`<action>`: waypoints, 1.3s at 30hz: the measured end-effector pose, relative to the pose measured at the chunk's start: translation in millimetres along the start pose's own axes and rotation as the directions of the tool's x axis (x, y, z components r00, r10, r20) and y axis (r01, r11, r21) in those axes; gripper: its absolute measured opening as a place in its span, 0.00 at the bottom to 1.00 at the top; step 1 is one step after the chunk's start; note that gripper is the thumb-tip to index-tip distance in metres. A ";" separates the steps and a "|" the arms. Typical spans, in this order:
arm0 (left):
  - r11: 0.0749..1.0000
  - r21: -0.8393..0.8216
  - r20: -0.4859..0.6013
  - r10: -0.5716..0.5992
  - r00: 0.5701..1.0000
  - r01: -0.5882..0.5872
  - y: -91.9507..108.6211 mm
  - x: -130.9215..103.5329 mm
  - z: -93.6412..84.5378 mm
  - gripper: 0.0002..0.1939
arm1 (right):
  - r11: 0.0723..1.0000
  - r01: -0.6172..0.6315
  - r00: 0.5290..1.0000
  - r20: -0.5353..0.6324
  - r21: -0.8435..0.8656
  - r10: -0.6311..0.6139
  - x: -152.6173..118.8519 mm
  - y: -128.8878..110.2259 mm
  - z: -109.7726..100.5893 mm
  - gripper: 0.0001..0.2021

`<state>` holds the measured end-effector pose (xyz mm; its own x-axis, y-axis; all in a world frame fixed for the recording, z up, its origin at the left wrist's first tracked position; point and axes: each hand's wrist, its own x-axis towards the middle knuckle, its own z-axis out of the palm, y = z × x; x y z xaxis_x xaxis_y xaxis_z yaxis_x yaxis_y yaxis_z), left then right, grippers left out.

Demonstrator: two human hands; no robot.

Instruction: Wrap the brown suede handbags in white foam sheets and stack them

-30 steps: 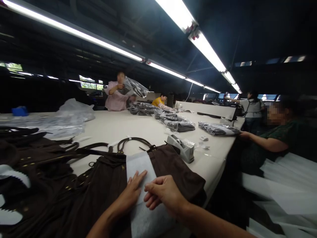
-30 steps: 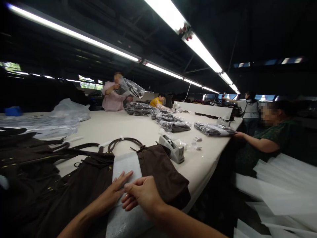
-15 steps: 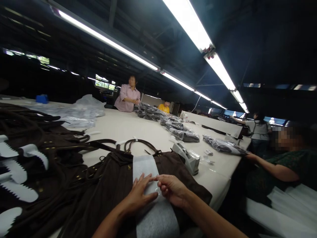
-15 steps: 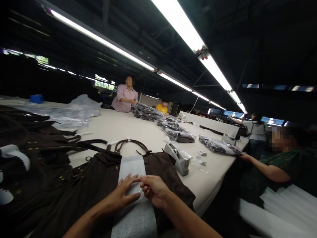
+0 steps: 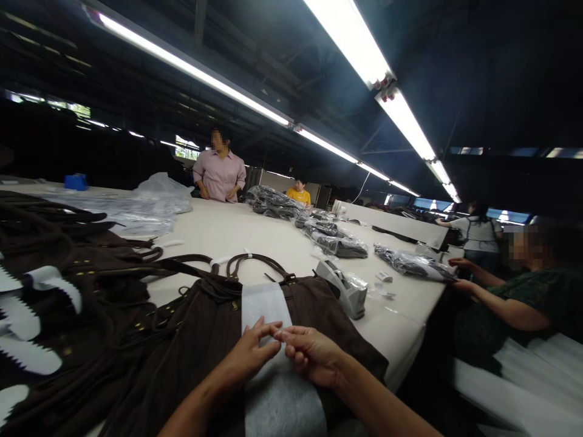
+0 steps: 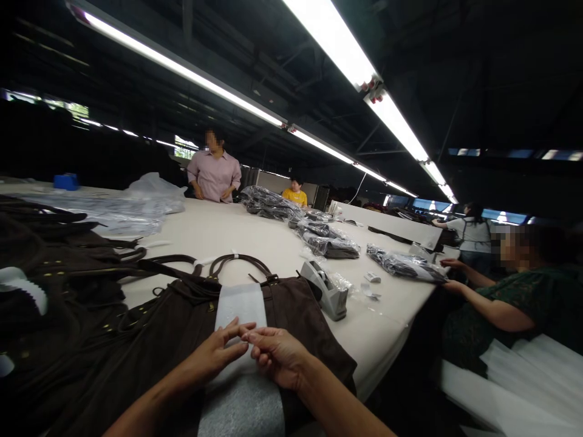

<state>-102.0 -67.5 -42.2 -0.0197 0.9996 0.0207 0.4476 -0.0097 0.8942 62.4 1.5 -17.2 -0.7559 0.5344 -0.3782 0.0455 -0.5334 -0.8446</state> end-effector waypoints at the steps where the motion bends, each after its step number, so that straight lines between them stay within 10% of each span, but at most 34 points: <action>1: 1.000 -0.012 0.008 -0.004 1.000 0.004 0.9 0.8 -1.7 0.25 | 1.000 0.003 1.000 0.015 0.011 -0.003 -0.3 -0.1 -0.9 0.21; 39: 0.982 -0.159 -0.208 0.064 0.976 -0.098 -1.3 -0.1 1.2 0.12 | 0.992 0.023 0.998 0.050 0.127 -0.030 -10.1 2.9 -4.9 0.16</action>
<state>-101.5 -67.5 -43.9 -0.1763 0.9695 0.1701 0.2990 -0.1119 0.9477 73.4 -2.2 -17.7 -0.7883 0.5169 -0.3338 -0.0551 -0.5996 -0.7984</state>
